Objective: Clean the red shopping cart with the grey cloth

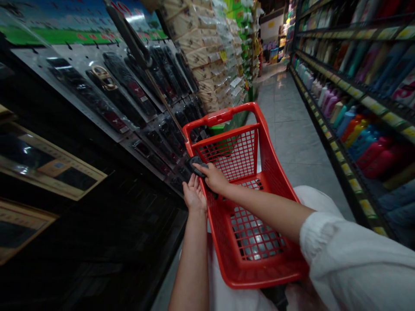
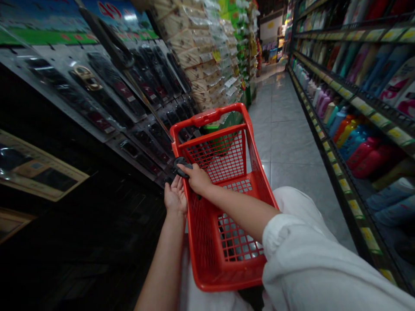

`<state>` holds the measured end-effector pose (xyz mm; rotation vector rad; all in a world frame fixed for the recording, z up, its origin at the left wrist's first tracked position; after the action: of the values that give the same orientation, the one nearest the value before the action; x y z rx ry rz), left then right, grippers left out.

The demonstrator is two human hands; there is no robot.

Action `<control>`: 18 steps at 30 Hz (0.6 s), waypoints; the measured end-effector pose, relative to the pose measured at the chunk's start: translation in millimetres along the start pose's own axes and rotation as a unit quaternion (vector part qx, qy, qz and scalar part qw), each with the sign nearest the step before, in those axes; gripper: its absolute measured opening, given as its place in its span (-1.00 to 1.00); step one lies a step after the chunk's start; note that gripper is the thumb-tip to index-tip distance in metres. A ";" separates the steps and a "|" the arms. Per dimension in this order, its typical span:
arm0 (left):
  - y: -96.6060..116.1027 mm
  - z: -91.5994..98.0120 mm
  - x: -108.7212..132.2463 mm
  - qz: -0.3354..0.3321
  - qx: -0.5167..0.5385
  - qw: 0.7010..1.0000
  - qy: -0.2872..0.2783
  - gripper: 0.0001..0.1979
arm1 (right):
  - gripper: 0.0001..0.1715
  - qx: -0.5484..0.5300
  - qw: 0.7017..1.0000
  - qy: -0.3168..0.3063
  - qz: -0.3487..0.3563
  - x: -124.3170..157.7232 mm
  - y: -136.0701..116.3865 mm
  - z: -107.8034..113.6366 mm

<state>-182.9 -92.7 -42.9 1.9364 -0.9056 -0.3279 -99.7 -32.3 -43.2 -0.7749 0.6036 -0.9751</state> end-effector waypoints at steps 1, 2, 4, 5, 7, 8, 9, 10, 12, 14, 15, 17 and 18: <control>0.7 0.6 0.0 -0.002 -0.002 1.000 0.005 -0.41 | -0.19 -0.002 1.000 -0.014 0.003 11.1 6.7 -2.6; 1.7 1.4 0.0 -0.002 -0.004 1.000 0.007 -0.40 | -0.15 -0.001 0.999 -0.033 0.007 26.3 14.6 -5.4; 4.1 3.3 0.3 0.007 -0.007 1.000 0.007 -0.38 | -0.15 0.005 0.996 -0.085 0.009 65.4 31.6 -12.1; 5.5 4.7 0.6 0.014 -0.005 1.000 0.006 -0.38 | -0.14 0.006 0.993 -0.120 0.017 86.5 39.1 -16.1; 8.1 8.7 1.1 0.029 0.006 1.000 0.001 -0.38 | -0.05 -0.016 0.987 -0.157 0.015 123.1 49.7 -24.1; 9.1 11.1 1.4 0.033 0.014 0.999 -0.005 -0.39 | -0.01 -0.034 0.987 -0.155 0.006 135.6 52.2 -27.4; 9.8 13.5 1.7 0.037 0.023 0.999 -0.015 -0.40 | 0.02 -0.056 0.988 -0.145 -0.003 142.7 52.7 -29.9; 10.0 15.9 1.9 0.039 0.033 0.998 -0.029 -0.41 | 0.02 -0.079 0.989 -0.125 -0.011 144.2 51.5 -31.1; 9.2 19.7 2.3 0.038 0.048 0.996 -0.063 -0.44 | -0.01 -0.125 0.989 -0.071 -0.014 131.3 45.2 -29.4; 7.3 21.8 2.6 0.033 0.050 0.994 -0.091 -0.45 | -0.06 -0.161 0.987 -0.014 -0.015 105.8 36.4 -23.6; 6.2 22.2 2.6 0.030 0.045 0.993 -0.101 -0.45 | -0.09 -0.175 0.984 0.001 -0.021 92.7 32.0 -20.2; 4.5 21.7 2.3 0.025 0.031 0.993 -0.114 -0.44 | -0.14 -0.199 0.979 -0.024 -0.030 74.8 24.6 -14.7; 4.0 21.1 2.1 0.024 0.024 0.993 -0.115 -0.43 | -0.17 -0.205 0.977 -0.051 -0.029 72.7 21.9 -12.5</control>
<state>-195.1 -109.0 -50.3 1.9449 -1.1172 -0.5124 -66.2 -93.4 -75.9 -1.2084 0.7056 -0.8665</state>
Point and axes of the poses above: each hand's wrist, its own x-axis away from the middle knuckle, its own z-axis out of the back of the hand, y = z × x, the point moved 1 cm from there along -x, towards the middle knuckle, and after that the axes turned 9 degrees about -z, right-handed, at the moved point
